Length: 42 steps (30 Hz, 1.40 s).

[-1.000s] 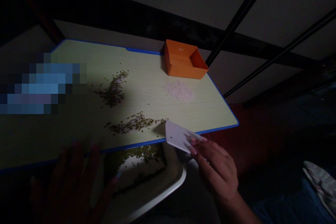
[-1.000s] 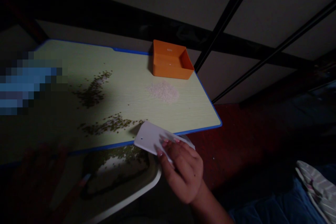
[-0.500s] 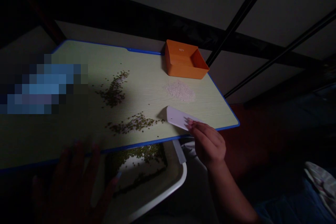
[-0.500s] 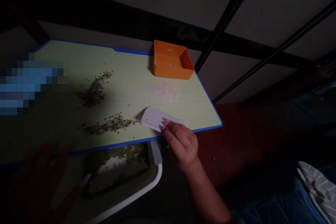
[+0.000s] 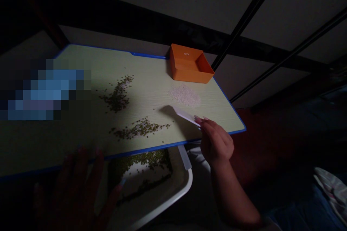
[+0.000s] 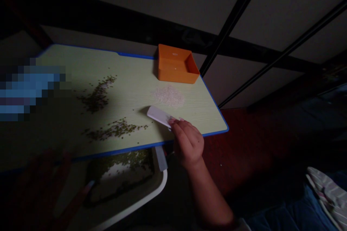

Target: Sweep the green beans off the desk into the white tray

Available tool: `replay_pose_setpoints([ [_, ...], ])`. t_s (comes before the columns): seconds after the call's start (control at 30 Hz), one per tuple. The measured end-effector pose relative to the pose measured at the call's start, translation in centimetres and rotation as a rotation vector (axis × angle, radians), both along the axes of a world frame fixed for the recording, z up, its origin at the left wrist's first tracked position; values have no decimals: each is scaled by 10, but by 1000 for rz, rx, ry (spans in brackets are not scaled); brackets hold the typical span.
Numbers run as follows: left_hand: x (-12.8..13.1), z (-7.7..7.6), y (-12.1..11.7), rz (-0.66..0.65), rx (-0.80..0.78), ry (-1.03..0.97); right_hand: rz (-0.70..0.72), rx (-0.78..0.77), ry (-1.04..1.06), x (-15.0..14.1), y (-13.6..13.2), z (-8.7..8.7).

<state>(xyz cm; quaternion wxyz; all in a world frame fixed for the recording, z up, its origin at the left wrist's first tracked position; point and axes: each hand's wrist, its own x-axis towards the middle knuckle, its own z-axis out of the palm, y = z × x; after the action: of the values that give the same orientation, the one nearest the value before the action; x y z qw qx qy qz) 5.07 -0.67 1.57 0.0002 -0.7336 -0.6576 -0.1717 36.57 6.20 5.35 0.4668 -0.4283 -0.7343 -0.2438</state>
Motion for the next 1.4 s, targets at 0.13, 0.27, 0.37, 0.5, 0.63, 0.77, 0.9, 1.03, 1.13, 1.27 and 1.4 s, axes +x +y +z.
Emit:
replay_pose_setpoints([
  [0.13, 2, 0, 1, -42, 94, -55, 110, -40, -42, 3, -14, 3],
  [0.27, 3, 0, 2, -36, 133, -59, 183, -127, -96, 10, -27, 8],
  [0.37, 3, 2, 2, -34, 97, -34, 178, -148, -100, 15, -38, 8],
  [0.5, 3, 5, 2, -36, 84, -49, 170, -126, -86, 19, -51, 3],
  [0.63, 3, 3, 2, -45, 89, -46, 142, -155, -97, 17, -59, 0],
  [0.77, 2, 1, 1, -18, 93, -49, 153, -150, -111, 7, -61, 1],
  [0.9, 3, 4, 0, 2, 24, -30, 134, -135, -117, 1, -57, 1],
  [1.03, 5, 8, 0, -11, 27, -30, 114, -120, -110, 2, -52, -2],
  [1.13, 5, 9, 0, -3, 17, -30, 79, -95, -118, 3, -50, -4],
  [1.27, 5, 9, -1, 2, -5, -35, 72, -87, -116, 0, -49, -1],
  [1.4, 6, 9, -1, 4, 9, -37, 77, -82, -105, -1, -47, -1],
])
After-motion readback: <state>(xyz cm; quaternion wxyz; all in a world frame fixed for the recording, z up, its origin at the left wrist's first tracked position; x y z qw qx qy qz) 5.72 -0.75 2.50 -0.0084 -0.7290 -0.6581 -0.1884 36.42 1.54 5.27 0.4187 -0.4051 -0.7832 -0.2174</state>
